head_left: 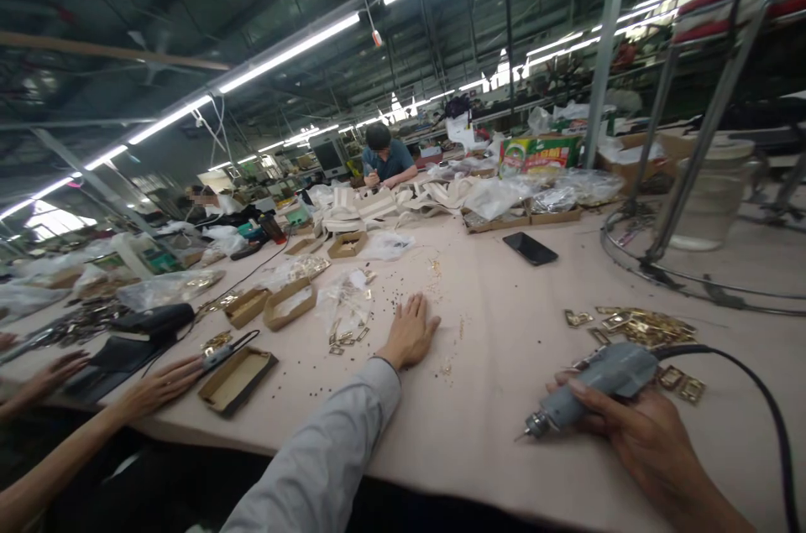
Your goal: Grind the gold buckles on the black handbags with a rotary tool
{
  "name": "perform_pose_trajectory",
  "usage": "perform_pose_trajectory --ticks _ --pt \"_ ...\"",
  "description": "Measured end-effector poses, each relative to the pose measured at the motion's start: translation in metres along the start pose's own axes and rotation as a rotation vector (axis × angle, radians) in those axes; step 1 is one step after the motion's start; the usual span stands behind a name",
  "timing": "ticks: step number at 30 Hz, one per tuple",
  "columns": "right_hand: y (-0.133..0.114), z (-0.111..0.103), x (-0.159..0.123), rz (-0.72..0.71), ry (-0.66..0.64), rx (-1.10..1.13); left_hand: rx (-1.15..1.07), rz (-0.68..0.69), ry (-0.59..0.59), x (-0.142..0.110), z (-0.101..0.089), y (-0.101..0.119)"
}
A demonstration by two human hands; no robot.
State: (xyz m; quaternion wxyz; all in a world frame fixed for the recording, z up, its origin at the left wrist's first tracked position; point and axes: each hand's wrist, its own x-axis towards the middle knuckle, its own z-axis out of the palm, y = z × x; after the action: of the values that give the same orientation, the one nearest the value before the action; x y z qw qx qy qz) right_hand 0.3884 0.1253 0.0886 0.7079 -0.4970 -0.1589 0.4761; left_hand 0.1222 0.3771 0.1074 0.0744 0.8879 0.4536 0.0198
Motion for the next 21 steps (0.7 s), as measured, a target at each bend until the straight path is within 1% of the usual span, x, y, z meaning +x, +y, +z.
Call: perform_pose_trajectory --ticks 2,3,6,8,9,11,14,15,17,19,21 --pt "0.0 0.001 0.0 0.011 0.003 -0.001 -0.022 0.043 0.009 -0.012 -0.007 0.006" --pt "0.0 0.001 0.0 0.014 0.0 -0.004 -0.034 0.1 0.001 -0.02 -0.009 0.011" --pt "0.001 0.0 0.0 0.003 -0.007 -0.016 -0.056 0.332 -0.097 -0.04 -0.009 0.027" --pt "0.002 -0.001 0.0 -0.005 0.0 -0.024 -0.047 0.413 -0.152 -0.047 -0.005 0.031" --pt "0.002 -0.001 0.0 -0.005 0.004 -0.025 -0.04 0.415 -0.162 -0.047 -0.004 0.031" --pt "0.002 -0.001 -0.001 -0.004 0.002 -0.026 -0.031 0.366 -0.155 -0.047 -0.005 0.025" --pt "0.002 -0.001 -0.001 -0.016 -0.005 -0.026 -0.041 0.277 -0.109 -0.052 -0.014 0.013" --pt "0.002 -0.001 -0.001 -0.016 -0.005 -0.028 -0.05 0.267 -0.084 -0.058 -0.017 0.012" --pt "0.003 -0.001 -0.001 -0.004 -0.002 -0.035 -0.07 0.293 -0.051 -0.077 -0.02 0.013" --pt "0.004 -0.002 -0.001 0.01 -0.002 -0.037 -0.085 0.359 -0.071 -0.099 -0.018 0.019" --pt "0.004 -0.002 -0.001 0.013 -0.008 -0.037 -0.091 0.397 -0.116 -0.117 -0.011 0.025"
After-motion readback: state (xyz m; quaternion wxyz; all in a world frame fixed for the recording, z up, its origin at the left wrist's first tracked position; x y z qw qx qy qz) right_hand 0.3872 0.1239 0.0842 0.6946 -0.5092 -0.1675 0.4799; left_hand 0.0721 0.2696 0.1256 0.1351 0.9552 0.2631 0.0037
